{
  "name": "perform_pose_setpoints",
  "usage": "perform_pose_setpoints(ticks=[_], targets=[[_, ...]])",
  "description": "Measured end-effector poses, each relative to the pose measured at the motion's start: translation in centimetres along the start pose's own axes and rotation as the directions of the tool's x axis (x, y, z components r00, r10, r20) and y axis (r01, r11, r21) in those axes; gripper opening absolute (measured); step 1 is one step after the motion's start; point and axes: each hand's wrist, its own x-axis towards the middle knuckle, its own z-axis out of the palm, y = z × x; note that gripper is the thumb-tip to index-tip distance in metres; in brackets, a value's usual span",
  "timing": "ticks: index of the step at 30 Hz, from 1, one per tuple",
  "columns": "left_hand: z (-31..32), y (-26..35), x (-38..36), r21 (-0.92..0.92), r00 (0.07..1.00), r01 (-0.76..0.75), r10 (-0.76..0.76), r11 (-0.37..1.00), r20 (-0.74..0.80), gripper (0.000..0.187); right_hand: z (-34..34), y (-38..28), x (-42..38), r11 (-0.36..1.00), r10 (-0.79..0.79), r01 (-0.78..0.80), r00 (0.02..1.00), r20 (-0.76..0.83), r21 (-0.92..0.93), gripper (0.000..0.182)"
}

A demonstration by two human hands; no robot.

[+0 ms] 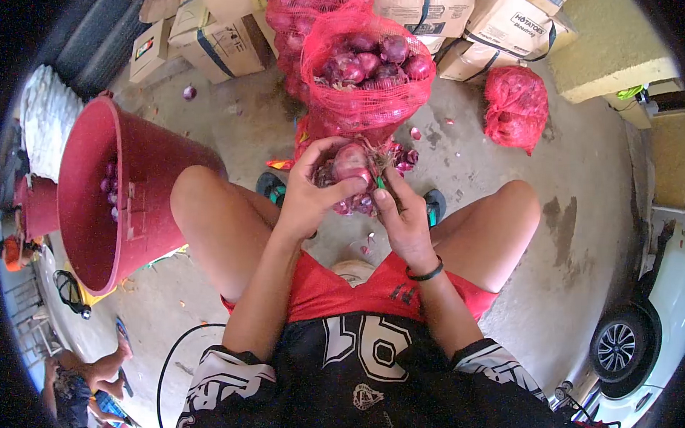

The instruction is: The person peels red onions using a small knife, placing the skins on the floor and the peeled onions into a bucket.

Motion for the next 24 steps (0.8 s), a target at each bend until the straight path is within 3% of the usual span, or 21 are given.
perform_pose_setpoints(ticks=[4,7,10,13,16,19,22,24], targets=[[-0.1,-0.5,0.0,-0.213,0.973,0.215,-0.228,0.953,-0.036,0.056,0.3,1.5,-0.3,1.000,0.030,-0.030,0.998,-0.047,-0.005,0.049],[0.3,-0.1,-0.3,0.077,0.997,0.057,-0.054,0.995,-0.051,0.054,0.4,2.2,-0.4,0.995,0.096,-0.094,0.994,-0.060,0.042,0.049],[0.3,-0.2,-0.2,0.153,0.999,-0.034,0.035,0.988,-0.003,0.054,0.2,0.9,-0.6,0.947,0.225,-0.214,0.974,-0.017,0.238,0.048],[0.0,-1.3,0.0,-0.348,0.951,0.289,-0.308,0.892,-0.001,0.055,0.7,0.8,-0.6,0.935,0.200,-0.170,0.978,-0.065,0.312,0.047],[0.7,-0.8,-0.6,0.096,1.000,-0.009,0.011,0.995,-0.024,0.054,0.4,1.7,-0.2,0.957,0.142,-0.127,0.989,-0.040,0.260,0.046],[1.0,-0.2,-0.4,0.296,0.984,-0.175,0.171,0.939,0.041,0.051,-0.1,1.8,-0.6,0.890,0.269,-0.242,0.963,-0.015,0.387,0.045],[0.4,-1.0,-0.1,-0.128,0.981,0.190,-0.185,0.973,0.049,0.049,0.3,1.9,-0.6,0.892,0.185,-0.143,0.981,-0.058,0.429,0.042],[0.3,-1.4,-0.2,-0.266,0.980,0.195,-0.175,0.944,0.097,0.048,-0.2,1.3,-0.5,0.846,0.186,-0.167,0.982,0.014,0.506,0.042]])
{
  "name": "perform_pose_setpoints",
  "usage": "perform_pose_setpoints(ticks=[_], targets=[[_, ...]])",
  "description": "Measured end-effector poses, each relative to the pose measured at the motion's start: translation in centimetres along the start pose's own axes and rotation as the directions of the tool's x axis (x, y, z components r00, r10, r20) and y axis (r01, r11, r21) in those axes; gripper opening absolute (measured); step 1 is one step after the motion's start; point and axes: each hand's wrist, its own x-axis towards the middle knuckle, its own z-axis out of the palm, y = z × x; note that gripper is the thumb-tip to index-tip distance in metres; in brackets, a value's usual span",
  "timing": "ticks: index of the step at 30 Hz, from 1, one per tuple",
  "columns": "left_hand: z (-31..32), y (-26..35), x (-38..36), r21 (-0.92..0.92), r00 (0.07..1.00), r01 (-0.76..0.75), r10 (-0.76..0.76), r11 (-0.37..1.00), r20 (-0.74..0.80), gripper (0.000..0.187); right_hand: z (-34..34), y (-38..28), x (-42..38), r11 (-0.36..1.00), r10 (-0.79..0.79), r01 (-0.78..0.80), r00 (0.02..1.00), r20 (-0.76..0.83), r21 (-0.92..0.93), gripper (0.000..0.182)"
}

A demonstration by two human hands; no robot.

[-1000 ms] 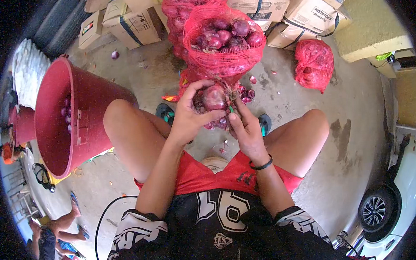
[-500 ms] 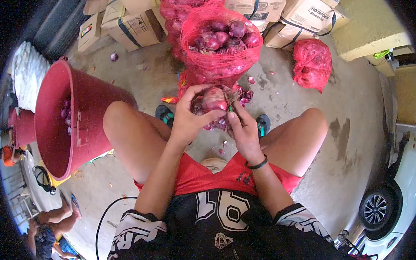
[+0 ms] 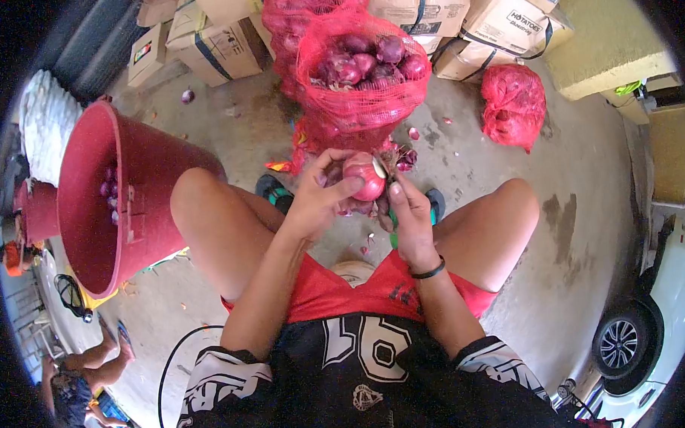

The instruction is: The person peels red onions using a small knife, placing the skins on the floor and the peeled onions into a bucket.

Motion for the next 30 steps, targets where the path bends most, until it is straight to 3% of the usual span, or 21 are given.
perform_pose_setpoints(ticks=[4,11,14,19,24,27,29,30], targets=[[0.0,0.5,0.5,-0.156,1.000,0.008,-0.011,0.988,-0.021,0.048,-0.2,-1.6,-0.3,0.943,0.095,-0.121,0.991,0.097,0.311,0.040],[-0.3,1.0,0.6,-0.081,0.997,0.069,-0.066,0.994,0.029,0.053,-0.6,-0.9,-0.7,0.953,0.116,-0.174,0.965,0.234,0.249,0.034],[-0.4,0.8,0.6,-0.006,0.995,0.088,-0.088,0.996,0.038,0.056,-0.9,-1.3,-0.8,0.976,0.103,-0.138,0.973,0.207,0.167,0.037],[-1.0,0.8,0.3,-0.011,0.990,0.055,-0.053,0.998,0.133,0.060,-1.5,-2.9,0.7,0.966,0.149,-0.157,0.987,0.054,0.205,0.040],[-1.0,0.8,-0.2,-0.244,0.975,0.024,0.031,0.969,0.222,0.061,-2.6,-1.8,2.5,0.956,0.125,-0.105,0.991,-0.056,0.273,0.035],[-0.6,0.8,-0.2,-0.322,0.983,-0.004,0.063,0.947,0.174,0.062,-3.6,0.8,3.9,0.996,0.090,-0.088,0.982,-0.166,0.022,0.040],[-0.6,0.6,0.0,-0.311,0.990,-0.034,0.075,0.950,0.119,0.062,-3.2,1.4,3.5,0.885,-0.021,-0.062,0.985,-0.173,-0.462,0.046],[-0.6,0.4,0.2,-0.295,0.993,-0.046,0.076,0.954,0.092,0.060,-3.0,1.5,3.3,0.833,-0.056,-0.031,0.988,-0.141,-0.553,0.047]])
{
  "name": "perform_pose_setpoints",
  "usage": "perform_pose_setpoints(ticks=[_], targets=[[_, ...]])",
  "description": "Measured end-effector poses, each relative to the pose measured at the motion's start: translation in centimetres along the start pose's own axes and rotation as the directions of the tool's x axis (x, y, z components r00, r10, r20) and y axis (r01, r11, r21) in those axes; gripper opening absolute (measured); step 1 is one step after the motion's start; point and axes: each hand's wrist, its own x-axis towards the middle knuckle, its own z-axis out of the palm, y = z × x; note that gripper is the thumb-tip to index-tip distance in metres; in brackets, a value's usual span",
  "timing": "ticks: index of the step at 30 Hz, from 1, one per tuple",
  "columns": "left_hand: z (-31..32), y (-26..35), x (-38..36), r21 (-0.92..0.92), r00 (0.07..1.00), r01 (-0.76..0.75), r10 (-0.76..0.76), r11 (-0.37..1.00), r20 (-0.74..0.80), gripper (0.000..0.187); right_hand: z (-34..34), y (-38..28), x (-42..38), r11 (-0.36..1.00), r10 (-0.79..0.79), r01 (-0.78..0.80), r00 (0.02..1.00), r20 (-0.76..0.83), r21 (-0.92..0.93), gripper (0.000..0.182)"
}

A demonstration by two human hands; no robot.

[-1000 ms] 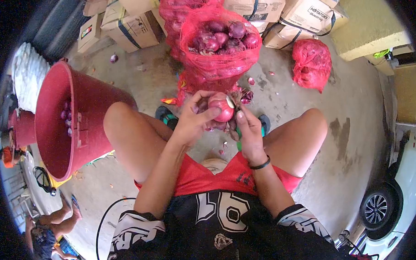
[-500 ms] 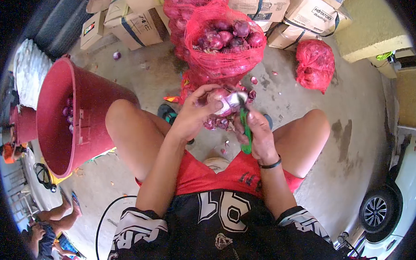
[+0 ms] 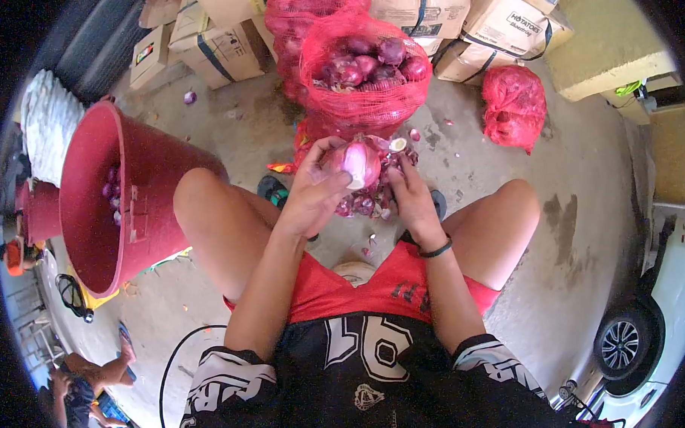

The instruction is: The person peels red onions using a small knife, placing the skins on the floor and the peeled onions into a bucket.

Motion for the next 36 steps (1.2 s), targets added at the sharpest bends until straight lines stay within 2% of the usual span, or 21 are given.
perform_pose_setpoints(ticks=[2,5,8,10,13,21,24,27,28,31,34,36], targets=[[-0.4,-0.4,0.2,0.033,0.998,-0.022,0.024,0.999,-0.059,0.056,0.4,-0.1,-0.5,0.976,-0.095,0.096,0.995,0.014,-0.196,0.050],[-0.5,-0.9,0.0,0.054,0.987,-0.034,0.041,0.998,-0.154,0.051,0.9,-3.0,-2.4,0.999,0.001,-0.003,0.998,0.055,0.036,0.051],[0.6,-0.8,0.2,0.035,0.977,-0.037,0.043,0.999,-0.207,0.048,1.7,-4.8,-3.6,0.922,-0.367,0.370,0.929,0.049,-0.117,0.053],[0.6,-0.9,0.2,0.042,0.972,-0.046,0.055,0.998,-0.230,0.049,1.9,-5.7,-4.0,0.927,-0.347,0.353,0.935,0.069,-0.125,0.055],[0.0,-1.7,0.3,0.173,0.963,-0.095,0.135,0.980,-0.234,0.052,2.2,-5.7,-3.7,0.928,-0.351,0.355,0.935,0.052,-0.115,0.055],[-0.4,-2.2,0.5,0.195,0.966,-0.110,0.150,0.975,-0.209,0.050,1.9,-5.3,-3.6,0.863,-0.443,0.438,0.896,0.042,-0.250,0.046],[0.2,-1.6,0.3,0.132,0.974,-0.053,0.081,0.990,-0.211,0.048,1.5,-4.8,-3.4,0.875,-0.446,0.438,0.895,0.010,-0.209,0.043],[0.1,-1.4,0.2,0.132,0.987,-0.039,0.059,0.990,-0.153,0.048,1.5,-3.2,-3.4,0.970,-0.243,0.243,0.970,-0.029,0.009,0.042],[-0.1,-1.3,0.1,0.145,0.990,-0.045,0.063,0.988,-0.123,0.048,1.3,-2.9,-3.3,0.976,-0.199,0.202,0.979,-0.036,0.081,0.041],[-0.2,-0.9,-0.4,0.023,0.998,-0.008,0.010,1.000,-0.062,0.052,0.7,-3.2,-2.8,0.937,-0.145,0.155,0.988,-0.054,0.313,0.041],[-0.2,0.0,-0.3,-0.061,0.999,0.053,-0.052,0.997,0.012,0.056,0.0,-3.0,-2.4,0.916,-0.168,0.175,0.984,-0.051,0.362,0.043],[-0.1,-0.1,-0.1,-0.052,0.999,0.037,-0.039,0.998,-0.022,0.058,-0.5,-3.2,-2.8,0.909,-0.179,0.159,0.984,0.016,0.387,0.045]])
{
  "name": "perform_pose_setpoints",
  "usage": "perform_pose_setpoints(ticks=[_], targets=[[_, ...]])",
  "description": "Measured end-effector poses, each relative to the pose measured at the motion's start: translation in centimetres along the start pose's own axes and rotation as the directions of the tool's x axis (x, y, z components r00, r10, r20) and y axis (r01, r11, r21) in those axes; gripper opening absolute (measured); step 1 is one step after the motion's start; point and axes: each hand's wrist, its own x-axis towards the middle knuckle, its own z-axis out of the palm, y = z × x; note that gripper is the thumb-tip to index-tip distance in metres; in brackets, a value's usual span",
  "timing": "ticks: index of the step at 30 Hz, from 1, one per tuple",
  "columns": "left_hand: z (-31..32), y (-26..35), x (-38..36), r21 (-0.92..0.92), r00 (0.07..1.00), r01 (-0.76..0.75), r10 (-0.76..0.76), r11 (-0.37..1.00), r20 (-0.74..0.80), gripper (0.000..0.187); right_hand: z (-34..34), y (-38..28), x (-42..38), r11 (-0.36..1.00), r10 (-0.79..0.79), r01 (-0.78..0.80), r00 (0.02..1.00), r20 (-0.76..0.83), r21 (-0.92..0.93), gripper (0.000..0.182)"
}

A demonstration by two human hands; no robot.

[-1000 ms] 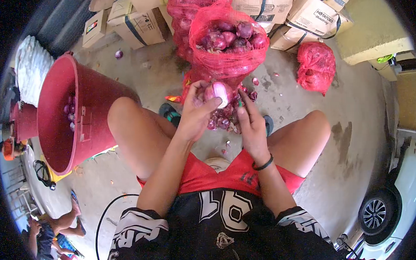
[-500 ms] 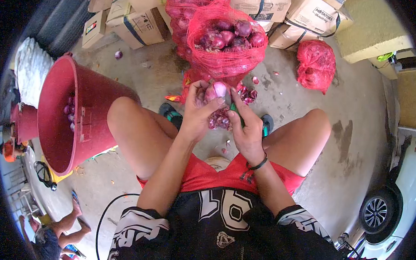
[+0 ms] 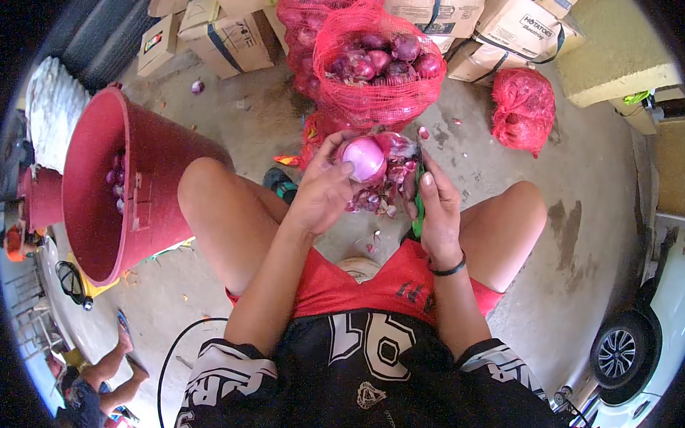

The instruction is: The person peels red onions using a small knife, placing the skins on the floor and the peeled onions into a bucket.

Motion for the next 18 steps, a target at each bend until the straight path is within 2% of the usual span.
perform_pose_setpoints(ticks=[2,5,8,10,13,16,18], targets=[[0.3,-0.2,0.2,0.051,0.999,-0.025,0.026,0.998,-0.021,0.059,0.5,-1.4,-0.5,0.996,-0.017,0.009,0.997,0.078,0.092,0.043],[0.7,-0.1,0.1,0.144,0.999,-0.047,0.050,0.988,-0.015,0.060,0.2,-1.2,-0.7,0.992,0.000,-0.009,0.997,0.075,0.129,0.044],[0.6,0.3,-0.2,0.106,1.000,-0.014,0.015,0.994,-0.003,0.062,-0.6,-1.5,0.0,0.932,0.004,-0.016,0.999,0.033,0.361,0.045],[-0.1,0.5,-0.4,0.042,1.000,0.021,-0.021,0.999,-0.014,0.062,-1.3,-1.6,0.4,0.943,0.045,-0.019,0.997,-0.070,0.332,0.042],[-0.3,0.8,-0.3,0.045,0.999,0.034,-0.033,0.998,-0.023,0.062,-1.8,-2.2,1.0,0.956,0.070,-0.019,0.984,-0.162,0.292,0.037],[-0.5,0.8,-0.2,0.058,1.000,-0.009,0.010,0.998,-0.026,0.059,-1.9,-2.1,1.2,0.925,0.098,-0.002,0.967,-0.235,0.379,0.038],[-0.4,1.2,0.0,0.096,0.999,-0.049,0.050,0.994,-0.012,0.058,-2.6,-1.0,1.3,0.965,0.155,-0.103,0.966,-0.210,0.240,0.042]])
